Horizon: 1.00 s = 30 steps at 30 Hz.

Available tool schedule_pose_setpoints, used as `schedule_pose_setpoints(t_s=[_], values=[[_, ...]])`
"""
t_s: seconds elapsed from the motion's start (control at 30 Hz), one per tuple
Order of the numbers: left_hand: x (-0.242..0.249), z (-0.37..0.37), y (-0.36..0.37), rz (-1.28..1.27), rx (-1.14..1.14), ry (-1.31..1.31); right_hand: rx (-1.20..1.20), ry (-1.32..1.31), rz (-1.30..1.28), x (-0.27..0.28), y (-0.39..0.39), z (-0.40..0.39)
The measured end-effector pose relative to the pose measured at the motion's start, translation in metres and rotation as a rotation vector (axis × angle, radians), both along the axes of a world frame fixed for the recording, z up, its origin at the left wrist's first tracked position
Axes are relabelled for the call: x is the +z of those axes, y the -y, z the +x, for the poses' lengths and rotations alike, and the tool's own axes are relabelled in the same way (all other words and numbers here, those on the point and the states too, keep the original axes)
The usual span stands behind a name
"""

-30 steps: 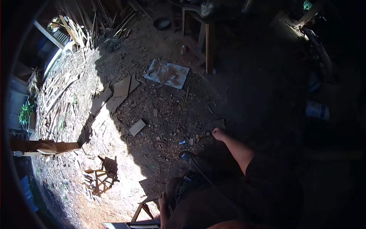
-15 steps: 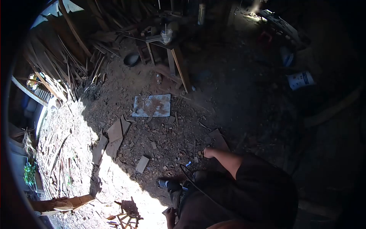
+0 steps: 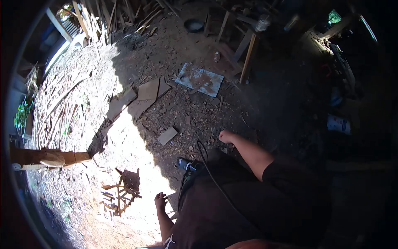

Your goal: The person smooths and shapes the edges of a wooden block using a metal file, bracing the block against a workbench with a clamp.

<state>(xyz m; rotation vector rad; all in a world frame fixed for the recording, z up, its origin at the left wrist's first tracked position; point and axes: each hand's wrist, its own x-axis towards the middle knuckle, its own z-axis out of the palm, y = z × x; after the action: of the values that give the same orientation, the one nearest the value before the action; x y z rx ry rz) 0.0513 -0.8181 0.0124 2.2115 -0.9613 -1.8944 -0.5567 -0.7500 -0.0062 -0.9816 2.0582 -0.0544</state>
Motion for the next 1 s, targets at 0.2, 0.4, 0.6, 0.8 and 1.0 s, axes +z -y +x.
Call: schedule_pose_setpoints(t_s=[0.2,0.4,0.6,0.8,1.0], values=[[0.012,0.059,-0.029,-0.013,0.213,0.066,0.182,0.309,-0.062,0.054,0.141,0.072],[0.008,0.076,-0.104,0.044,0.434,0.152,0.432,0.267,0.139,0.039,0.226,0.089],[0.007,0.031,-0.139,0.186,0.577,0.210,0.561,0.233,0.292,-0.009,0.293,0.079],[0.010,-0.027,-0.107,0.019,0.696,0.047,0.686,0.181,0.319,-0.040,0.410,0.106],[0.077,-0.022,-0.042,-0.013,0.761,0.283,0.931,0.142,0.316,-0.040,0.525,0.203]])
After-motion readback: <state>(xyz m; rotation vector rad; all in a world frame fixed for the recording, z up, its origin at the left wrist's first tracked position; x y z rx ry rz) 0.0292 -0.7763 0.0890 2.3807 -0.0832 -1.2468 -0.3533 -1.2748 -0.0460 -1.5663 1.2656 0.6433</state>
